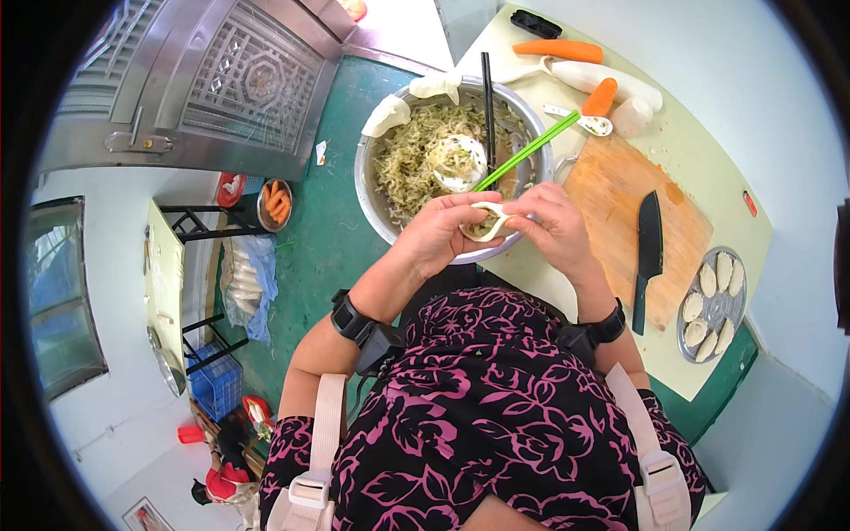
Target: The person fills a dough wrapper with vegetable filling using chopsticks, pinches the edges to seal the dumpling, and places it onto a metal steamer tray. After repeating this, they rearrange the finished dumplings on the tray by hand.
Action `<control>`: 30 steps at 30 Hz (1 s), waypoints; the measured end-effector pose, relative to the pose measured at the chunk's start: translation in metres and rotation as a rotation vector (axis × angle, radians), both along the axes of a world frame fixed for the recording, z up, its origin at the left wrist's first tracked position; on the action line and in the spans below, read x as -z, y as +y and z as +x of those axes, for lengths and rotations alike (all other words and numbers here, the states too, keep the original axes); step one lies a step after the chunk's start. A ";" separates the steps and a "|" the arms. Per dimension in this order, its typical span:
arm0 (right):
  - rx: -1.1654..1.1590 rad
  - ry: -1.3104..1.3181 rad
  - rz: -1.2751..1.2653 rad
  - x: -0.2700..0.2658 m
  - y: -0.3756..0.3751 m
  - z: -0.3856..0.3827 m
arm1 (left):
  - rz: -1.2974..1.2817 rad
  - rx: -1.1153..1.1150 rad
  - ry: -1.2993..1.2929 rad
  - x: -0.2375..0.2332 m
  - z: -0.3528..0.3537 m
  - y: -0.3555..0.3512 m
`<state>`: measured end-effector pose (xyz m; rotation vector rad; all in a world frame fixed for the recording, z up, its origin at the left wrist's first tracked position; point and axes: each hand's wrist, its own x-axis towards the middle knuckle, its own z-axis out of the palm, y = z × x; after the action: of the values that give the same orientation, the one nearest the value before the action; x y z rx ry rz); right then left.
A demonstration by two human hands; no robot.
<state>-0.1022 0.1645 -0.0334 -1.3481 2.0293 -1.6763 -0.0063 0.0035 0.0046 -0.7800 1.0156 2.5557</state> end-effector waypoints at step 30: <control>0.027 -0.215 -0.042 -0.009 -0.017 0.004 | -0.080 -0.165 -0.050 0.017 0.016 -0.017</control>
<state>-0.0984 0.1472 -0.0239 -1.1023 1.9086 -1.7988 0.0097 -0.0140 -0.0121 -0.9829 1.0849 2.6308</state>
